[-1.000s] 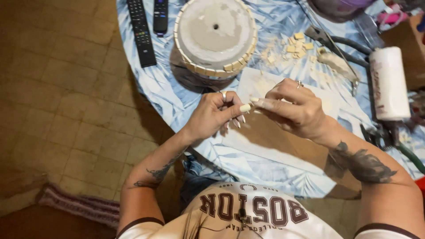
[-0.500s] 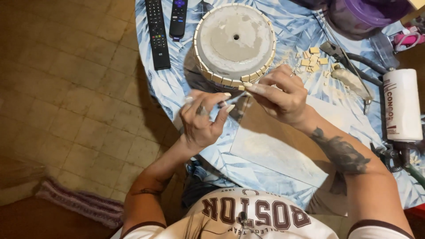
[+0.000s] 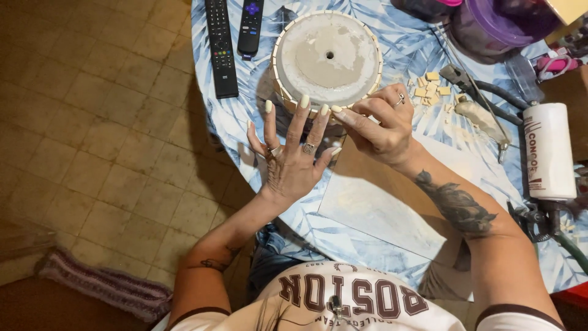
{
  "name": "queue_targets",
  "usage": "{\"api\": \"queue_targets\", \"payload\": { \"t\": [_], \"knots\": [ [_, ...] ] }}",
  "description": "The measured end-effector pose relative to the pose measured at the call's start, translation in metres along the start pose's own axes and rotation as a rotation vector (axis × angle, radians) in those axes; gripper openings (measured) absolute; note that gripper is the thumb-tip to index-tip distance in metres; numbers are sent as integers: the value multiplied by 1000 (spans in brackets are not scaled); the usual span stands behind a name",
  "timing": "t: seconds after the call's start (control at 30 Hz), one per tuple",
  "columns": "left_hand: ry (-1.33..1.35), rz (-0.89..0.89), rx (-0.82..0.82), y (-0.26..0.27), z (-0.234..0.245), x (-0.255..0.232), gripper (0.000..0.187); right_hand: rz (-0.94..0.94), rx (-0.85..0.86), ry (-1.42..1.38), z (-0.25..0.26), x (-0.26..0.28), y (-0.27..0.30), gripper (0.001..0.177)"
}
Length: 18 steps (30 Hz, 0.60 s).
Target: Decorating the rim of a cylindrical object by gluing small wooden tiles onto it
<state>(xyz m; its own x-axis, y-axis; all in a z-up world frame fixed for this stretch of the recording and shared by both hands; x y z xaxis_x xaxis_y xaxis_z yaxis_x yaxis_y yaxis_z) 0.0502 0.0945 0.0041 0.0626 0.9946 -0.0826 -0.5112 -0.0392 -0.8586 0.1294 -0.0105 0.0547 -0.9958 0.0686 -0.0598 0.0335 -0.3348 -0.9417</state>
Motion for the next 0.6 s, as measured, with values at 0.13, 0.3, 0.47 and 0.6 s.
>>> {"api": "queue_targets", "payload": {
  "t": [0.13, 0.3, 0.47, 0.6],
  "knots": [
    [-53, 15, 34, 4, -5, 0, 50, 10, -9, 45, 0, 2, 2, 6],
    [-52, 27, 31, 3, -4, -1, 51, 81, -33, 143, 2, 9, 28, 8],
    [-57, 32, 36, 4, -6, -2, 57, 131, 87, 246, -1, 25, 26, 14],
    [-33, 35, 34, 2, -4, -3, 54, 122, 113, 266, -5, 23, 35, 19]
  ]
}}
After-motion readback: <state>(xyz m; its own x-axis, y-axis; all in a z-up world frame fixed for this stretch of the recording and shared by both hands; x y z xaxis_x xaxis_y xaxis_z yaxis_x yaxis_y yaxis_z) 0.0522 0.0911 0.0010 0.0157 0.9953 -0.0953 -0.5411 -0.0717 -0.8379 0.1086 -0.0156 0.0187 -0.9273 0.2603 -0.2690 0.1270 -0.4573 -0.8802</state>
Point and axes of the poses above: each hand's wrist, its own y-axis away from the middle knuckle, its own z-axis out of the back of the hand, x = y × z, the point moved 5 cm from there along -y, towards the middle knuckle, and after that the axes turned 8 degrees about -x, right-handed, at the moved point
